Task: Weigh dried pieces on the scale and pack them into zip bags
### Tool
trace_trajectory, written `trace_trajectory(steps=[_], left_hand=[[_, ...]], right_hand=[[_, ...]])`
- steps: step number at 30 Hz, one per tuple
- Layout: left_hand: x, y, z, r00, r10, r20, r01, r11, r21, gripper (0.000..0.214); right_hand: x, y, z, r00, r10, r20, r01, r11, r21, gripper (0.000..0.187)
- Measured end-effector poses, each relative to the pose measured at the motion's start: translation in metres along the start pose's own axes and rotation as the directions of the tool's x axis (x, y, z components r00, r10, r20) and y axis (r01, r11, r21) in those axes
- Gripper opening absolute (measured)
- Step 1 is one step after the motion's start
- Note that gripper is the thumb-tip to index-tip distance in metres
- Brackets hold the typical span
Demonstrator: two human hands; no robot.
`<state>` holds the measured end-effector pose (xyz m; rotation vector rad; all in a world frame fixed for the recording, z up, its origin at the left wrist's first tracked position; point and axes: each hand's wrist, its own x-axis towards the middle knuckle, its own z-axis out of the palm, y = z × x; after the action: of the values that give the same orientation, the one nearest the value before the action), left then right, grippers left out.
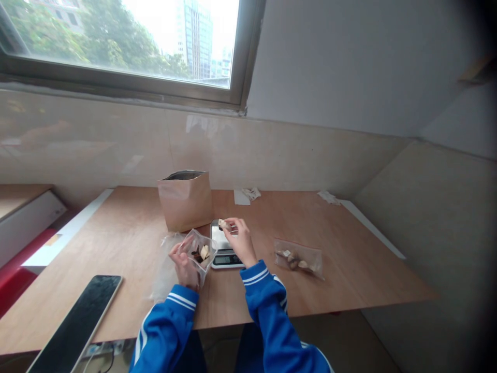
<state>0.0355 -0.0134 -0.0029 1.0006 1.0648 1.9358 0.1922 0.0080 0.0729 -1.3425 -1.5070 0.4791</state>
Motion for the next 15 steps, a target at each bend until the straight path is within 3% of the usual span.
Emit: trace_trajectory(steps=[3, 6, 9, 12, 15], left_hand=[[0.000, -0.003, -0.002, 1.000, -0.015, 0.015, 0.015, 0.999, 0.033, 0.031], [-0.001, -0.008, -0.005, 0.998, -0.047, 0.038, 0.045, 0.998, 0.042, 0.034], [-0.001, -0.014, -0.009, 0.998, -0.015, 0.055, 0.010, 0.996, 0.085, 0.038], [0.000, -0.016, -0.011, 0.994, 0.092, 0.066, -0.101, 0.985, 0.141, 0.041], [0.002, -0.016, -0.010, 0.988, 0.137, 0.074, -0.146, 0.981, 0.127, 0.041]], right_hand=[[-0.005, -0.034, -0.006, 0.992, -0.068, 0.105, 0.052, 0.987, 0.150, 0.022], [-0.010, -0.057, -0.005, 0.937, -0.163, 0.310, 0.128, 0.983, 0.129, 0.021], [-0.015, -0.067, 0.007, 0.917, -0.169, 0.362, 0.225, 0.967, -0.117, 0.016], [-0.019, -0.073, 0.022, 0.933, -0.142, 0.331, 0.279, 0.868, -0.411, 0.012], [-0.022, -0.075, 0.032, 0.931, -0.167, 0.324, 0.319, 0.804, -0.501, 0.016]])
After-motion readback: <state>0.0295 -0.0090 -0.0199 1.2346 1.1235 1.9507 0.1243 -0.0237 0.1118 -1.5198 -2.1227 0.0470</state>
